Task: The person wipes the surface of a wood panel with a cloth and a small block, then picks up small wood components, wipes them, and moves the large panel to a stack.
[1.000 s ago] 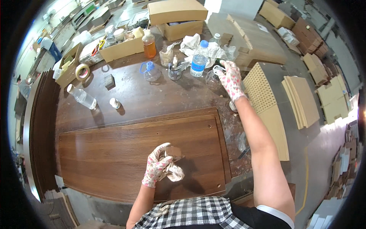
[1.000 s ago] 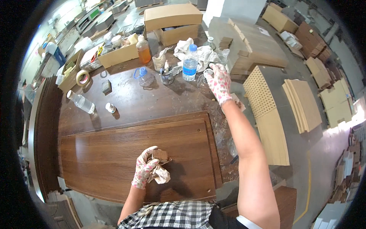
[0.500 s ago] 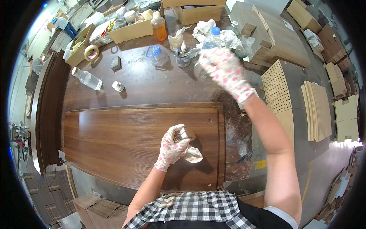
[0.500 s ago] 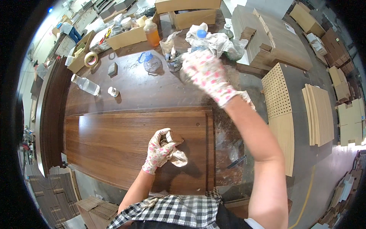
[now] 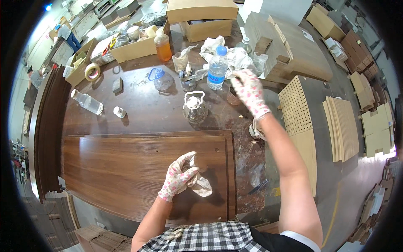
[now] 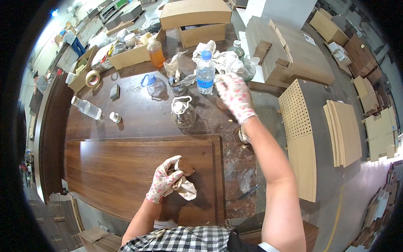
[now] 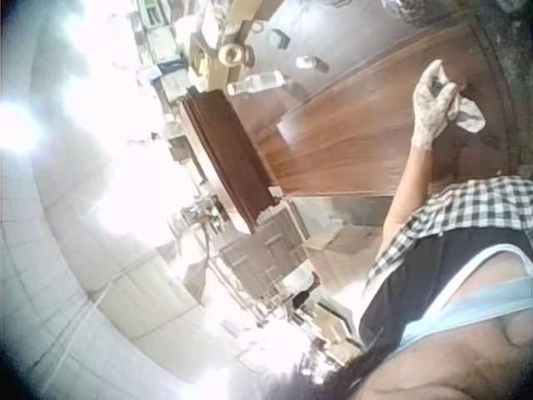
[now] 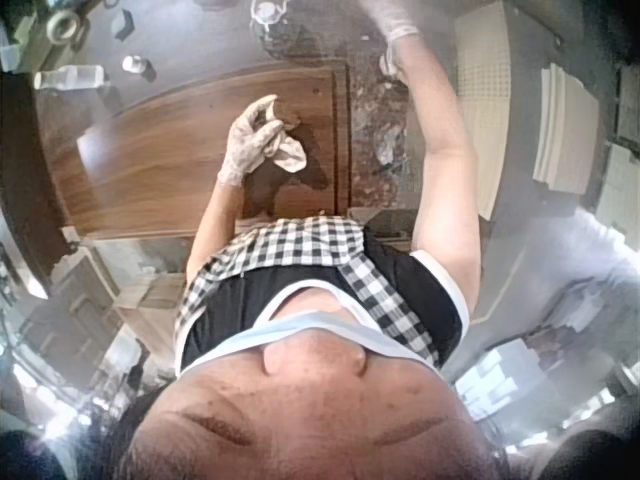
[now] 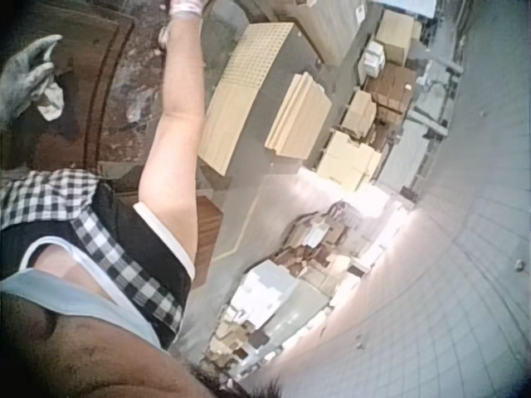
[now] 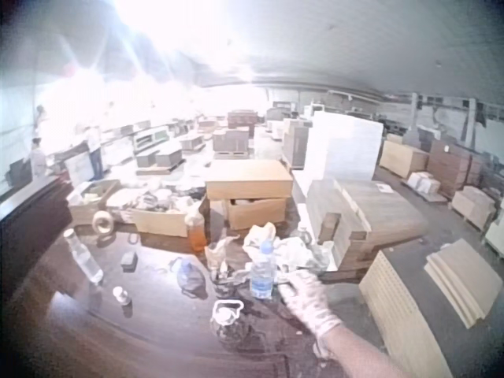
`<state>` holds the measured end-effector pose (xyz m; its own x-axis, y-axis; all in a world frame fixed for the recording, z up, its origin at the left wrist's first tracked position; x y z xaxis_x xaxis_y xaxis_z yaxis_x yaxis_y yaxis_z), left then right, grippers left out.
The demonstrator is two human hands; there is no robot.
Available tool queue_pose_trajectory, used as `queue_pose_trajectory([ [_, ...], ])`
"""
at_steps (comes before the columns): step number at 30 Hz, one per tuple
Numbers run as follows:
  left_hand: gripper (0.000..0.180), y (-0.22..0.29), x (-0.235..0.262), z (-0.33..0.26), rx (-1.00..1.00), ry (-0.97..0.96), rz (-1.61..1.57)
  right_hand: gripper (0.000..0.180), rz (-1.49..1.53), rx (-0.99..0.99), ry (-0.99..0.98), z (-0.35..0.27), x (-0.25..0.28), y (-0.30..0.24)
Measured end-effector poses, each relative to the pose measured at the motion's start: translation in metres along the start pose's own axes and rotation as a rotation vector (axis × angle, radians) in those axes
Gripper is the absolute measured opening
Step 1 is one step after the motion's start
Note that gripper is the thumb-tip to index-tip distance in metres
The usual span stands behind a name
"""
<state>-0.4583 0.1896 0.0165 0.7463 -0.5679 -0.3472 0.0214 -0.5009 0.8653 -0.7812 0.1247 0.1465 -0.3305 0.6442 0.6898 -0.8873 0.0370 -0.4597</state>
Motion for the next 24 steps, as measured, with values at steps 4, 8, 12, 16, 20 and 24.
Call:
queue_pose_trajectory([
  [4, 0.051, 0.009, -0.023, 0.024, -0.017, -0.063, 0.060, 0.028, -0.091, -0.063, -0.208, -0.007, -0.011, 0.027],
  [8, 0.052, 0.010, -0.047, 0.046, -0.014, -0.093, 0.083, 0.030, -0.211, 0.067, -0.261, -0.014, -0.034, 0.000],
  [12, 0.050, 0.016, -0.074, 0.061, -0.015, -0.127, -0.104, 0.020, -0.218, -0.056, -0.239, -0.003, -0.034, 0.028],
  [16, 0.049, 0.026, -0.090, 0.086, -0.080, -0.111, 0.010, 0.015, -0.312, -0.085, -0.404, -0.002, -0.037, 0.042],
  [20, 0.046, 0.029, -0.112, 0.111, -0.082, -0.140, -0.012, 0.013, -0.336, -0.047, -0.457, 0.003, -0.033, 0.040],
  [24, 0.049, 0.020, -0.120, 0.125, -0.167, -0.234, 0.028, 0.012, -0.388, -0.060, -0.540, 0.001, -0.044, 0.039],
])
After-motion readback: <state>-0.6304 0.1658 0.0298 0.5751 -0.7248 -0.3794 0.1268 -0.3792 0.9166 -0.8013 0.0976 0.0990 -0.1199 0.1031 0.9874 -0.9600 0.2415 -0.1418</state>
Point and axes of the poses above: each hand's wrist, its own z-axis towards the middle knuckle, its own x-axis out of the back of the hand, y = z × x, the point moved 9 cm from there along z, towards the middle knuckle, and after that the axes turned 1 degree about -x, right-handed, at the moved point
